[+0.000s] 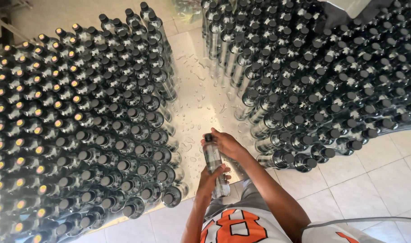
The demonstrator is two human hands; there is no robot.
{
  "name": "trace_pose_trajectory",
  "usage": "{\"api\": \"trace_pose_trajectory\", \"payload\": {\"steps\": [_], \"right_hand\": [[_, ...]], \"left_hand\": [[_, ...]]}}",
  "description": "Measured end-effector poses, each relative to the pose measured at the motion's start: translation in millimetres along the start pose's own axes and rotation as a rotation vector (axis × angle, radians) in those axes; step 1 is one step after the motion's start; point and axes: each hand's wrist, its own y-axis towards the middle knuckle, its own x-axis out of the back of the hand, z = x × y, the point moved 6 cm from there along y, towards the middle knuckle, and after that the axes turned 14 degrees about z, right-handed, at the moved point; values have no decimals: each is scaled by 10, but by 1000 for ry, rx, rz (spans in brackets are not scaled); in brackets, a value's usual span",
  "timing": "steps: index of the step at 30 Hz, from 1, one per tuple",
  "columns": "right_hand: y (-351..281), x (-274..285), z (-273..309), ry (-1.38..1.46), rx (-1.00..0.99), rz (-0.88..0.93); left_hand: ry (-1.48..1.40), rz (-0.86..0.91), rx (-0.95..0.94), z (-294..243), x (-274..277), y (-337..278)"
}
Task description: Manually placing and securing caps onto plastic bottles arranged in large groups on the floor.
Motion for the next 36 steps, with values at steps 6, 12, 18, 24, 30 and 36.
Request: {"api": "trace_pose_trajectory", "payload": {"steps": [6,12,18,24,30,36], "right_hand": [[130,217,-106,147,95,-54],[229,225,-129,174,115,-69],[425,420,-312,250,157,36],[545,610,-485,305,148,32],[364,414,-318,243,54,-141],[146,296,15,-148,96,-160]], "left_hand": [[-58,14,-21,102,119,140],[-39,-11,-15,52,127,107],[-62,-11,-25,30,121,111],[-31,9,-32,-91,44,-2],[4,67,-62,-56,13,38],[103,44,-57,-211,-51,-129]]}}
